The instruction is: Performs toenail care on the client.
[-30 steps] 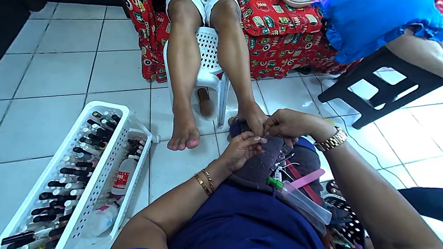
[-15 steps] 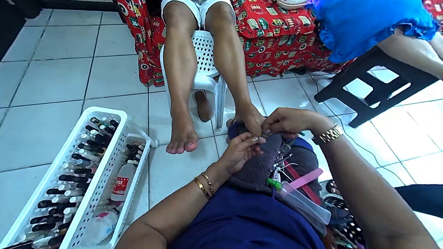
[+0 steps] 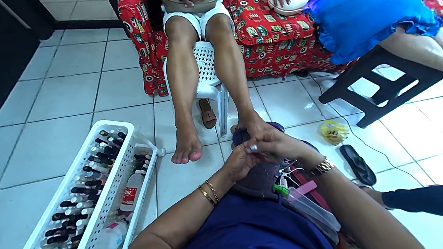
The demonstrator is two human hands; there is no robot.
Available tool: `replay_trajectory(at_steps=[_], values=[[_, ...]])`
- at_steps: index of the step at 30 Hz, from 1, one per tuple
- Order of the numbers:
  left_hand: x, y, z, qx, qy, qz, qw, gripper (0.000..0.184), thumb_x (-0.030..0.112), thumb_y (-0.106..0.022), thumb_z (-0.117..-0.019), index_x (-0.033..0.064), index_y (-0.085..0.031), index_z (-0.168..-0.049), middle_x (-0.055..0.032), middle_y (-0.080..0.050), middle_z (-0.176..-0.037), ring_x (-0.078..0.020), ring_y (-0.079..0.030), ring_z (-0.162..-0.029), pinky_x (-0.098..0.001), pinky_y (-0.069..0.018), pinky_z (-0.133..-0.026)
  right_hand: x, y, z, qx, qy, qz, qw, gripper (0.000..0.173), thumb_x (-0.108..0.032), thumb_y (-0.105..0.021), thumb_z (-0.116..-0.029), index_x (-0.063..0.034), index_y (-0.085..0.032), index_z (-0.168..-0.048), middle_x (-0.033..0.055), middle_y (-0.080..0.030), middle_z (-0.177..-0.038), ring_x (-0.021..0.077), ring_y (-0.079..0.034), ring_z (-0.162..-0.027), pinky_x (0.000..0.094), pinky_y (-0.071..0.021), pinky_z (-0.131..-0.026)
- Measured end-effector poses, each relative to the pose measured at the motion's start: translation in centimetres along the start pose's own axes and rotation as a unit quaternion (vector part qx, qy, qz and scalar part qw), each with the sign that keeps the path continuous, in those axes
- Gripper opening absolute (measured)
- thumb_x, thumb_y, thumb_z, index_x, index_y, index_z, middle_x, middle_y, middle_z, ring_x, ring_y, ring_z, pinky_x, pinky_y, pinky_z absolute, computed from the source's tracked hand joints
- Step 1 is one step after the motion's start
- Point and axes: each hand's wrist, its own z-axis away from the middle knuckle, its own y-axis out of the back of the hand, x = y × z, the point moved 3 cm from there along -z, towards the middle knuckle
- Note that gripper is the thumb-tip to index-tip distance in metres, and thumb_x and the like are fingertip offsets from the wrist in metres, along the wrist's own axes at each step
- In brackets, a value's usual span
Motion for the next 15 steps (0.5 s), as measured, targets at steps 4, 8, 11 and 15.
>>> replay_trajectory(at_steps=[4,8,11,15], values=[[0.3,-0.3,-0.1,-0.006,0.013,0.011,1.0,0.023,0.008,-0.041,-0.1082,0.0067,-0.063,-0.106,-0.0016,-0.069,-0.09,-0.0109,-0.068,-0.077,-0.0282,-0.059,-0.08,-2.3,3.6,3.2,0.022,-0.076,0.089,0.993,0.022,-0.012,-0.052,-0.1043,-0.0001,-0.07,-0.103,-0.0036,-0.055,-0.061,-0.0003,-0.045,-0.044,0.0178,-0.0415,-0.044],[0.2,-0.3,-0.2,-0.014,0.01,0.012,1.0,0.022,0.008,-0.041,-0.1081,0.0068,-0.063,-0.105,-0.0024,-0.069,-0.091,-0.0117,-0.068,-0.078,-0.0294,-0.0589,-0.081,-0.5,5.0,3.0,0.051,-0.138,0.086,0.985,0.02,-0.012,-0.056,-0.1052,-0.0002,-0.072,-0.102,-0.0021,-0.056,-0.057,0.0013,-0.047,-0.042,0.0179,-0.0418,-0.043],[0.3,-0.3,-0.1,-0.022,0.005,0.012,1.0,0.025,0.008,-0.039,-0.1082,0.0076,-0.063,-0.103,-0.002,-0.07,-0.092,-0.0113,-0.068,-0.079,-0.0292,-0.0585,-0.082,0.5,4.5,2.6,0.028,-0.145,0.054,0.988,0.02,-0.013,-0.056,-0.1048,-0.0022,-0.073,-0.101,-0.0041,-0.058,-0.057,0.0,-0.047,-0.042,0.0167,-0.0412,-0.042],[0.1,-0.3,-0.2,-0.017,0.009,0.015,1.0,0.026,0.007,-0.038,-0.1082,0.0066,-0.064,-0.102,-0.0028,-0.07,-0.093,-0.0117,-0.068,-0.079,-0.0287,-0.0587,-0.082,0.9,4.3,2.6,0.024,-0.157,0.031,0.987,0.02,-0.011,-0.056,-0.1048,-0.0016,-0.073,-0.102,-0.0034,-0.059,-0.056,0.0007,-0.05,-0.041,0.0164,-0.043,-0.041]])
